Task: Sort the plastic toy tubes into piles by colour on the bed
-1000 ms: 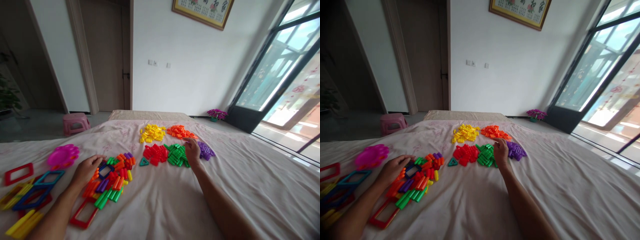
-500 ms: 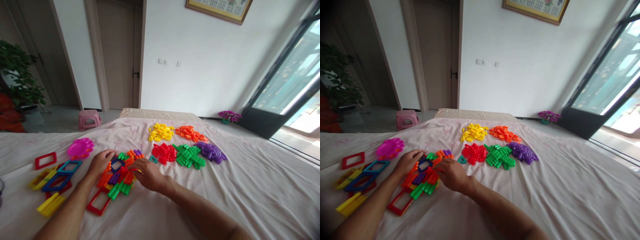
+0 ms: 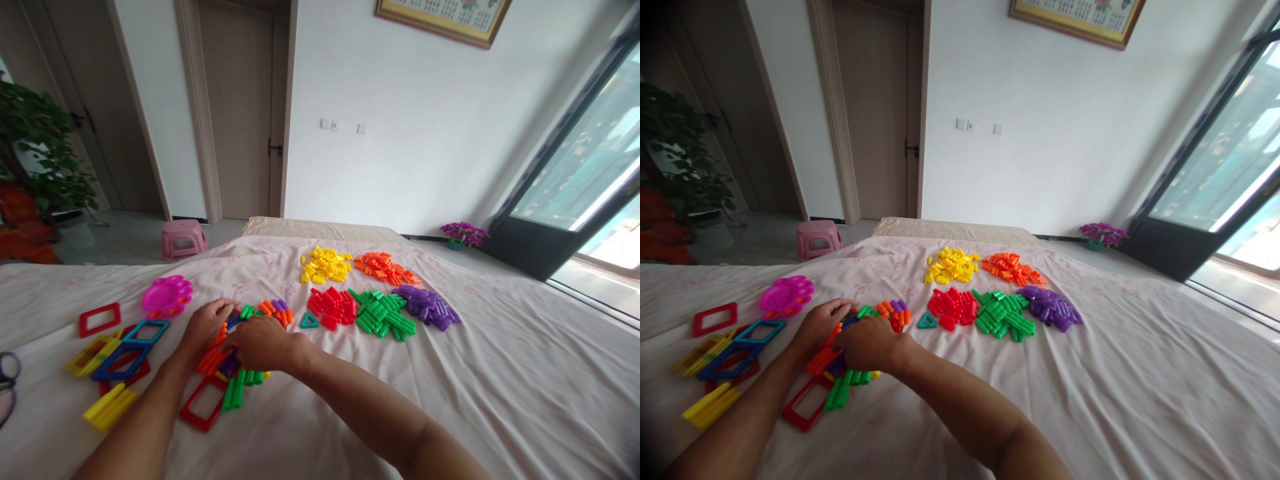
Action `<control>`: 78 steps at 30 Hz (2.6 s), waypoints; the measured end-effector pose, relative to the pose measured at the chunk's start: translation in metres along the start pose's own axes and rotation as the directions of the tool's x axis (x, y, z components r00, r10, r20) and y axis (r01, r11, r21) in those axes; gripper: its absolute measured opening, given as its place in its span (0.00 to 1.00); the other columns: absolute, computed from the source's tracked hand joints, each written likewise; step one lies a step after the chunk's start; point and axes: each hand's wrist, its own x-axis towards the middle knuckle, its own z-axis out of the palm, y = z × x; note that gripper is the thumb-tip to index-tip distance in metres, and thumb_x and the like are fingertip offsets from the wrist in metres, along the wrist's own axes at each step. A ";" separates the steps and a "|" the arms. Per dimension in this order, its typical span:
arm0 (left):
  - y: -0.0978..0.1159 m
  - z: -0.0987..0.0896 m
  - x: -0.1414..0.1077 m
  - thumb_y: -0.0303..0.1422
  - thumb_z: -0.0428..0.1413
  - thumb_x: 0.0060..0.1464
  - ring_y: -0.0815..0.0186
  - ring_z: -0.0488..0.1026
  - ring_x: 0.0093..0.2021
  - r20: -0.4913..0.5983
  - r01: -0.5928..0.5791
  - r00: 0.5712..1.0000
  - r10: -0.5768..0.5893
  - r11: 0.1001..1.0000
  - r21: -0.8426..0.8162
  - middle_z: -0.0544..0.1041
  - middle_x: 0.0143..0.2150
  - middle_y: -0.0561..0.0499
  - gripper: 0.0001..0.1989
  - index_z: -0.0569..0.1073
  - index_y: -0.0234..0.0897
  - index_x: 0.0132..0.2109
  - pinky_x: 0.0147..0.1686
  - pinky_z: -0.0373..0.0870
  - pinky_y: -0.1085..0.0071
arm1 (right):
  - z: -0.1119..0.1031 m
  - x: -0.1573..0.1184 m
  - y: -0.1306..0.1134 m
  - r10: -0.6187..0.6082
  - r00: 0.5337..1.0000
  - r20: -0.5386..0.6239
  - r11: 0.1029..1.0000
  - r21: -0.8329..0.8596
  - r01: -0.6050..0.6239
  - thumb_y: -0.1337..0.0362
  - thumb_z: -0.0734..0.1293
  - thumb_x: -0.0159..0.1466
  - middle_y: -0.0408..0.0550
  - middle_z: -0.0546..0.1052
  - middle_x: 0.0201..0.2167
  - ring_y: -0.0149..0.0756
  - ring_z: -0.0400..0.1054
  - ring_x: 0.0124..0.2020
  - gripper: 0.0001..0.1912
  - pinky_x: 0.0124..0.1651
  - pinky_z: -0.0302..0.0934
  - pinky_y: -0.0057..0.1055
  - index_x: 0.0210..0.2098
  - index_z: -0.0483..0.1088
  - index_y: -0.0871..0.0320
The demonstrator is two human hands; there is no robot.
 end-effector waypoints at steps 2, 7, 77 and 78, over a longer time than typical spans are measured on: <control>0.001 0.000 0.000 0.44 0.49 0.56 0.60 0.77 0.49 0.001 0.000 1.000 0.000 1.000 -0.005 0.82 0.48 0.49 0.20 0.79 0.39 0.47 0.47 0.70 0.72 | -0.001 0.000 -0.002 -0.032 0.999 0.004 0.999 -0.041 0.032 0.62 0.63 0.65 0.47 0.80 0.44 0.43 0.74 0.45 0.15 0.41 0.67 0.36 0.49 0.75 0.48; 0.004 -0.001 -0.001 0.43 0.49 0.55 0.60 0.77 0.48 -0.014 -0.007 1.000 0.007 1.000 0.001 0.83 0.46 0.50 0.19 0.79 0.40 0.43 0.46 0.70 0.73 | 0.002 -0.008 -0.005 -0.035 0.997 -0.066 0.997 -0.067 0.030 0.63 0.64 0.64 0.48 0.80 0.42 0.41 0.74 0.42 0.12 0.39 0.66 0.32 0.46 0.75 0.52; -0.009 0.002 0.003 0.47 0.52 0.52 0.59 0.78 0.44 -0.022 0.023 0.999 -0.024 0.999 -0.022 0.83 0.43 0.50 0.21 0.80 0.40 0.45 0.44 0.72 0.72 | 0.030 -0.158 0.209 0.760 0.341 -0.553 0.578 0.335 -0.744 0.69 0.60 0.63 0.45 0.78 0.47 0.43 0.65 0.53 0.17 0.54 0.56 0.37 0.44 0.79 0.51; -0.011 0.003 0.003 0.47 0.52 0.53 0.59 0.77 0.45 -0.014 0.023 1.000 -0.023 0.999 -0.022 0.83 0.44 0.50 0.21 0.79 0.40 0.45 0.45 0.71 0.72 | 0.031 -0.156 0.207 0.742 0.352 -0.570 0.602 0.338 -0.723 0.70 0.60 0.63 0.46 0.79 0.47 0.42 0.65 0.53 0.17 0.54 0.57 0.37 0.43 0.79 0.51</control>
